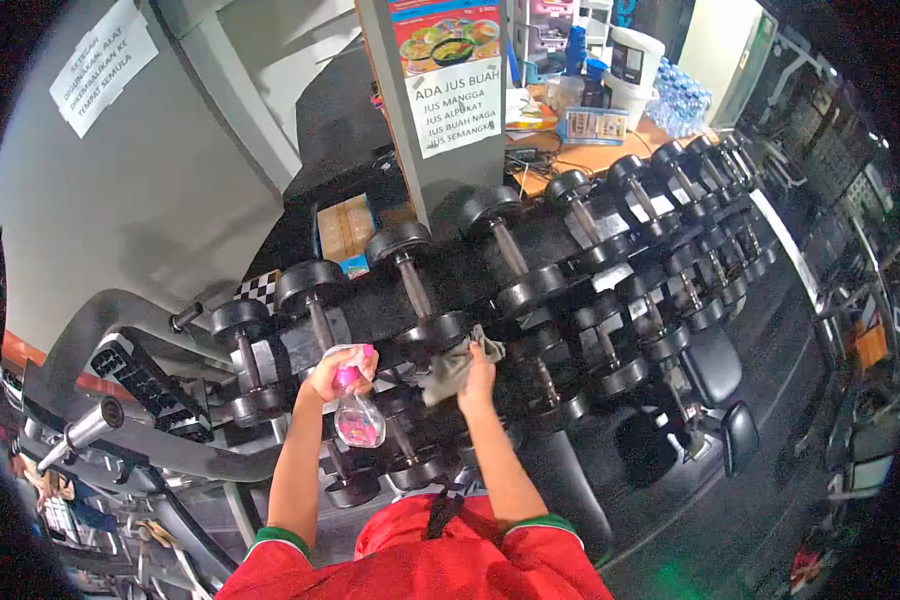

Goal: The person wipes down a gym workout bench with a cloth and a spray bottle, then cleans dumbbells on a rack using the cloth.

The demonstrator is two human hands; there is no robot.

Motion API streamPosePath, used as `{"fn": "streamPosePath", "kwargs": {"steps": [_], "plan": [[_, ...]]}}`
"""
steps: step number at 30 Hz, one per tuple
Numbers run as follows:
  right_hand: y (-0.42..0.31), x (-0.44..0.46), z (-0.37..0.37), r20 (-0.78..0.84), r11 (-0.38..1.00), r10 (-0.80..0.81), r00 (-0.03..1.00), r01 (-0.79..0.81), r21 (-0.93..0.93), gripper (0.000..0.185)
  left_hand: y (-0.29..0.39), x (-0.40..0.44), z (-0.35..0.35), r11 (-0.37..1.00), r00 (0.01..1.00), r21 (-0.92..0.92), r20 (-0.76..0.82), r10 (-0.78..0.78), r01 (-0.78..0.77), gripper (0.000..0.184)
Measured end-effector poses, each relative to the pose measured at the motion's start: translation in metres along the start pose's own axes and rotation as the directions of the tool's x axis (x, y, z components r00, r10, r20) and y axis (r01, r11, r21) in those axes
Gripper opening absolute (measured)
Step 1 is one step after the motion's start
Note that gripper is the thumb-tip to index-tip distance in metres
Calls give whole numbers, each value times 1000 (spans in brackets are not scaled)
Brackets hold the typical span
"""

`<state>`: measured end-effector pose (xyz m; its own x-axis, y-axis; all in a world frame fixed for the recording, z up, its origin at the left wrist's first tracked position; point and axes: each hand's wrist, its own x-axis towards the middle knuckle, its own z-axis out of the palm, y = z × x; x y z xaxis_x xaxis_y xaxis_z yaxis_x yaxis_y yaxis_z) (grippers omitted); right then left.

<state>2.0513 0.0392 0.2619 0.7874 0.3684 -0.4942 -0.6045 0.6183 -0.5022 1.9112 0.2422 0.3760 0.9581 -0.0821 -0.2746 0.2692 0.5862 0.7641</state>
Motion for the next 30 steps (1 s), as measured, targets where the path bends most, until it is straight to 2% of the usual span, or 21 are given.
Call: {"fn": "streamPosePath", "kwargs": {"steps": [1, 2, 3, 5, 6, 7, 9, 10, 11, 13, 14, 17, 18, 19, 22, 24, 27, 29, 30], "plan": [[14, -5, 13, -6, 994, -85, 996, 85, 75, 23, -1, -1, 0, 1000, 1000, -16, 2, -11, 11, 45], [20, -14, 31, -138, 990, -61, 989, 78, 120, 20, -2, -1, -2, 1000, 1000, -14, -3, -21, 21, 45], [37, -7, 28, -192, 992, -106, 976, 117, 46, 27, -4, -1, -4, 1000, 1000, 14, 2, -6, 6, 44], [68, -8, 27, -180, 972, -235, 955, 227, -65, 37, -3, 0, -7, 999, 1000, 44, 5, -1, 1, 44], [84, -8, 17, -141, 959, -215, 966, 181, -219, 47, -4, 1, -7, 999, 1000, 36, -3, -14, 14, 44], [93, -16, 25, -179, 939, -247, 952, 190, -285, 42, -3, 1, -6, 999, 1000, 28, -10, -26, 27, 44], [85, -43, 42, -193, 948, -101, 976, 35, -317, 40, -1, 0, -3, 997, 999, 62, -37, -34, 36, 44], [90, -45, 44, -196, 975, -78, 978, 33, -221, 43, 0, 0, -2, 998, 999, 54, -36, -40, 42, 45], [90, -45, 44, -201, 976, -75, 977, 31, -214, 43, 0, 1, -2, 998, 998, 47, -34, -47, 48, 45], [100, -37, 36, -95, 991, 30, 995, -17, 129, 36, 0, 1, -2, 998, 999, 44, -29, -44, 46, 45], [105, -28, 30, -39, 982, 62, 997, -54, 182, 35, 0, 0, -2, 999, 999, 35, -24, -35, 36, 45], [116, 8, 8, -79, 964, 100, 992, -77, 254, 35, 1, 1, 3, 999, 999, 45, -40, -30, 32, 45], [102, 6, 12, -39, 960, 52, 998, -39, 279, 35, 1, 1, 4, 998, 999, 48, -43, -33, 35, 45], [98, 21, 7, -103, 953, 73, 992, -39, 300, 35, 2, 2, 5, 999, 998, 40, -51, -29, 31, 45], [72, 40, 7, -133, 945, 81, 988, -33, 326, 34, 4, 1, 5, 999, 999, 26, -31, -31, 32, 45], [46, 26, 22, -235, 989, -28, 972, 62, 135, 37, 4, 1, 3, 999, 999, 18, -2, -35, 35, 45], [47, 4, 40, -323, 992, -87, 942, 112, 60, 40, 3, 3, -1, 1000, 1000, 0, -2, -27, 27, 45], [79, -2, 39, -347, 980, -190, 918, 197, -14, 44, 3, 4, -2, 997, 1000, -68, 11, -29, 30, 45], [81, -20, 48, -319, 994, -106, 942, 111, -2, 44, 2, 3, -3, 997, 999, -71, 6, -32, 32, 45]]}}
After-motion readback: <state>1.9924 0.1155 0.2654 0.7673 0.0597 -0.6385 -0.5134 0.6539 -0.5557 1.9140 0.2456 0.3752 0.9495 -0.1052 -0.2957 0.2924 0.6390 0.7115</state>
